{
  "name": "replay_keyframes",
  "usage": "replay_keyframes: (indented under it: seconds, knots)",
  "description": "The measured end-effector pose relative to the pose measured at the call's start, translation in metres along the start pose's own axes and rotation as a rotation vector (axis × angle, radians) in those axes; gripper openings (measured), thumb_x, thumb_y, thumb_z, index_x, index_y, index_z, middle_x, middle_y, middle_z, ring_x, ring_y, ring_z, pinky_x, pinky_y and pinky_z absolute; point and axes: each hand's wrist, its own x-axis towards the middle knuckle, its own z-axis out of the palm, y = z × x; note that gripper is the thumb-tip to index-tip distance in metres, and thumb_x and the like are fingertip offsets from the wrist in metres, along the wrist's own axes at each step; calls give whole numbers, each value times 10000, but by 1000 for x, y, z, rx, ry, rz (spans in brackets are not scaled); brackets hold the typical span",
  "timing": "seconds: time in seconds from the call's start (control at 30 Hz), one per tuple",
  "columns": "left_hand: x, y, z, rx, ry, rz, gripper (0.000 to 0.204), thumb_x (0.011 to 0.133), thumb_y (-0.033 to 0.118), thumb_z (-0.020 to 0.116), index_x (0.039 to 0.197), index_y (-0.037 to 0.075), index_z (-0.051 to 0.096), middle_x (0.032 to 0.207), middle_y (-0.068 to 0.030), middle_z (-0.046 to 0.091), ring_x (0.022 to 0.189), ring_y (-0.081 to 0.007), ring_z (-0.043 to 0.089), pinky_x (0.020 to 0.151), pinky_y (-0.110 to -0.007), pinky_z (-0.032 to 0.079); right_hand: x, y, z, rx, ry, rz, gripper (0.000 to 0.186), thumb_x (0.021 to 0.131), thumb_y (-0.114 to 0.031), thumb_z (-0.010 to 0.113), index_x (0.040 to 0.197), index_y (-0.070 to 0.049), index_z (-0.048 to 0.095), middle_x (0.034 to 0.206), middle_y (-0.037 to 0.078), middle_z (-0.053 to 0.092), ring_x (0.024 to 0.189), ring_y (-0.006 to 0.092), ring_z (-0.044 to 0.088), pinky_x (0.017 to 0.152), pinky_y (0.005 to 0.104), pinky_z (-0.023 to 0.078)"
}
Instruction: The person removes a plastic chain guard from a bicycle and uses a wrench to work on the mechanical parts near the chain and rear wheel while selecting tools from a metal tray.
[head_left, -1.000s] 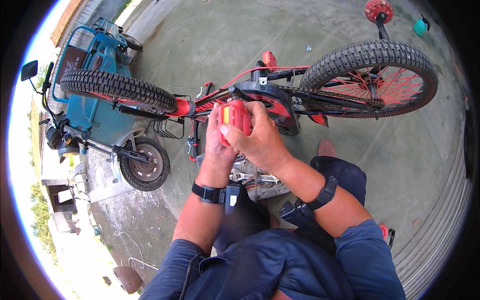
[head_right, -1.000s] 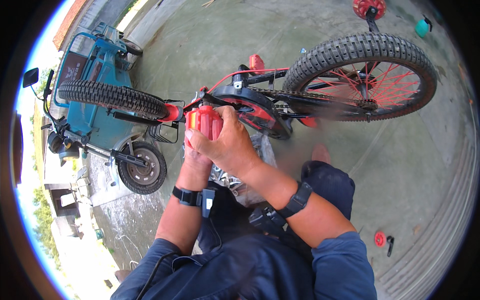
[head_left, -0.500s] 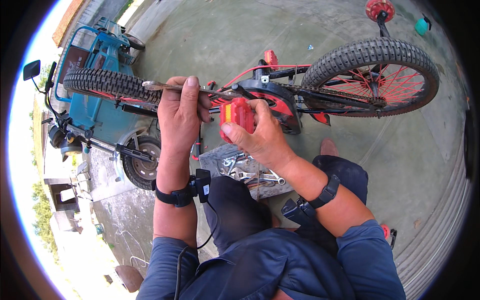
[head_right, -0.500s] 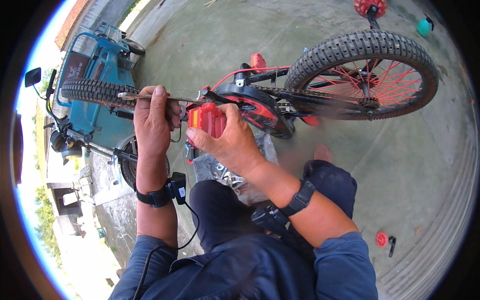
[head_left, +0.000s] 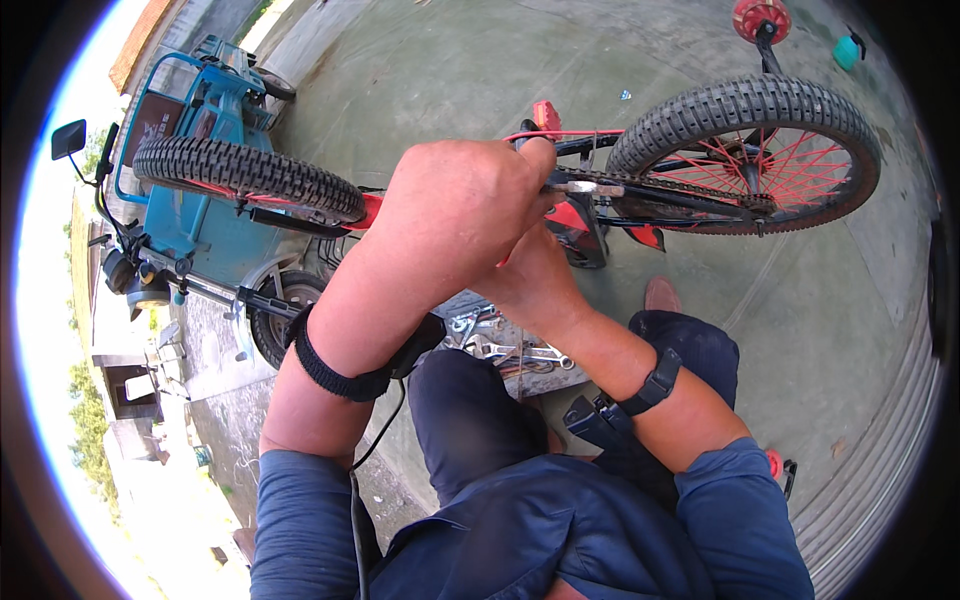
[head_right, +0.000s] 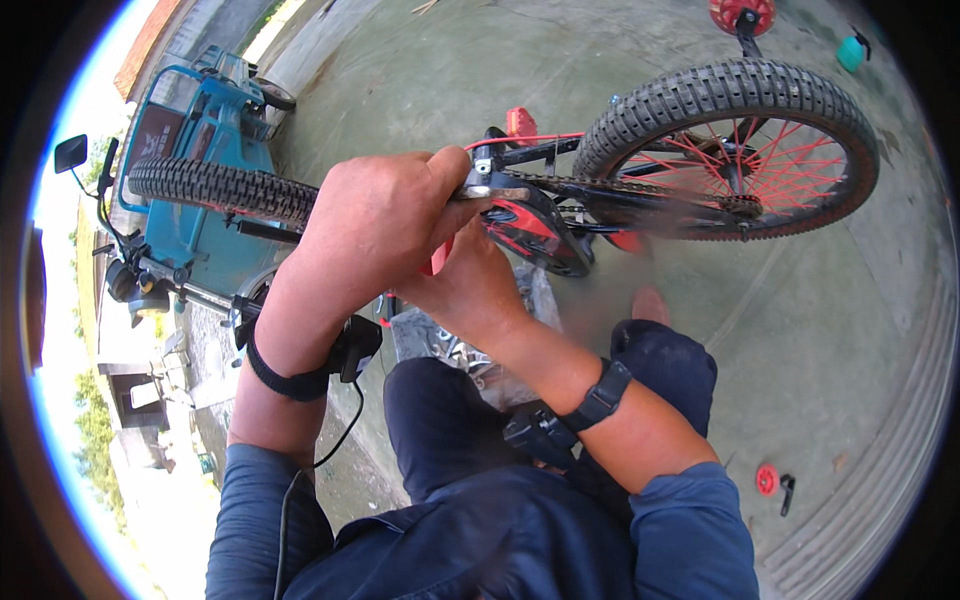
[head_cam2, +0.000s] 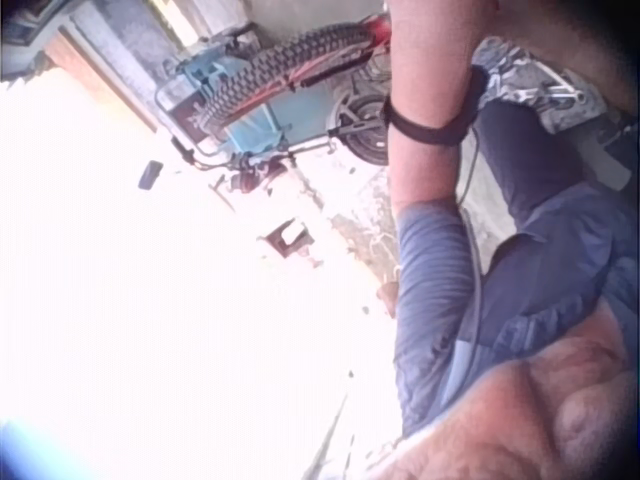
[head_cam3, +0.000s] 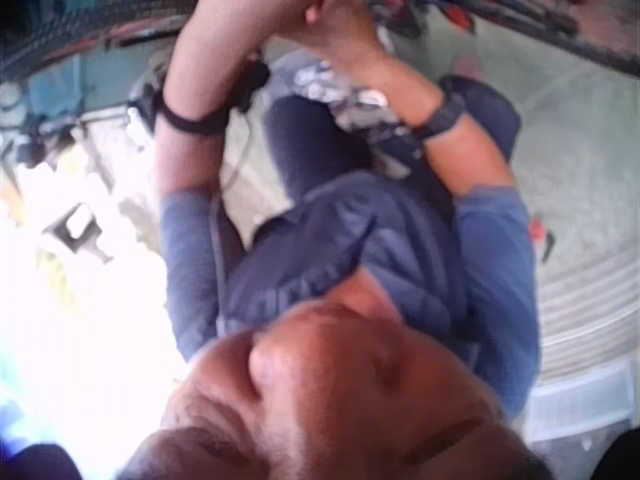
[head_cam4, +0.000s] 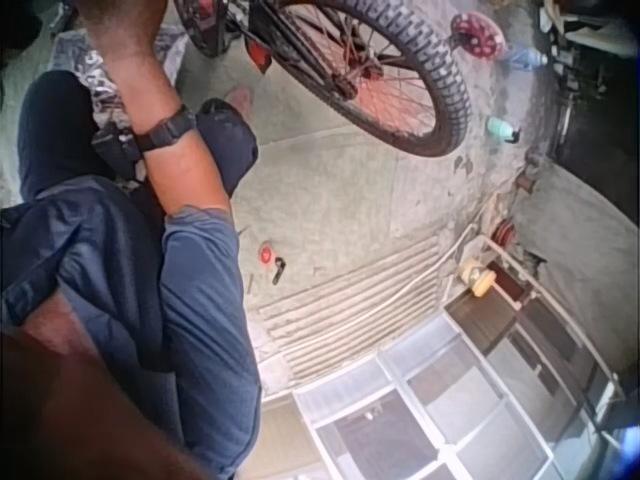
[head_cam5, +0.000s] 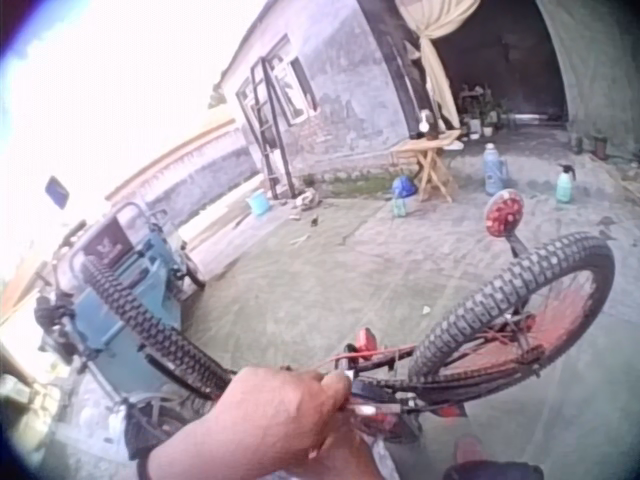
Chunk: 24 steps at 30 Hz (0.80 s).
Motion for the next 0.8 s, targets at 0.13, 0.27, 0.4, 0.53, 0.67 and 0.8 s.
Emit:
replay_keyframes:
  seconds: [0.13,0.27,0.4,0.53,0.67,0.8]
  knots:
    - [-6,-19,4,-185,118,-53,244,917,260,629,849,41,545,655,-151,584,618,-355,597,537,-419,463,-5,-3,1,29,93,51,791,689,-482,804,1205,19,476,1000,184,661,929,341,670,784,395,530]
    - [-37,-45,35,-933,328,-466,235,978,252,562,867,45,549,626,-86,599,478,-199,557,455,-298,433,-6,-12,-4,118,50,157,752,710,-476,781,1177,36,489,1063,209,629,990,313,657,853,391,519]
    - [-74,-57,113,-2063,547,-731,289,1013,324,482,921,65,570,668,-30,615,449,-107,526,412,-211,403,-8,-5,2,319,13,208,736,727,-458,766,1180,53,494,1104,211,615,1019,277,646,878,374,515]
    - [-64,-11,170,-2910,288,-508,479,1001,479,400,1046,56,619,776,-138,667,574,-229,625,447,-305,503,-7,11,2,461,-17,177,649,802,-355,731,1223,48,447,1035,133,603,897,152,616,719,282,520]
    - [-55,-2,176,-3074,202,-224,491,1000,470,375,1044,43,614,814,-148,673,628,-250,646,476,-346,524,-7,7,-3,529,-87,189,622,846,-314,711,1256,41,406,1031,110,592,840,110,604,621,251,534]
    - [-46,-6,145,-2374,720,-1210,339,992,345,404,993,52,574,776,-108,640,572,-163,582,463,-267,464,-8,-2,-8,615,-132,290,641,848,-335,716,1263,36,397,996,111,603,796,104,613,615,246,536]
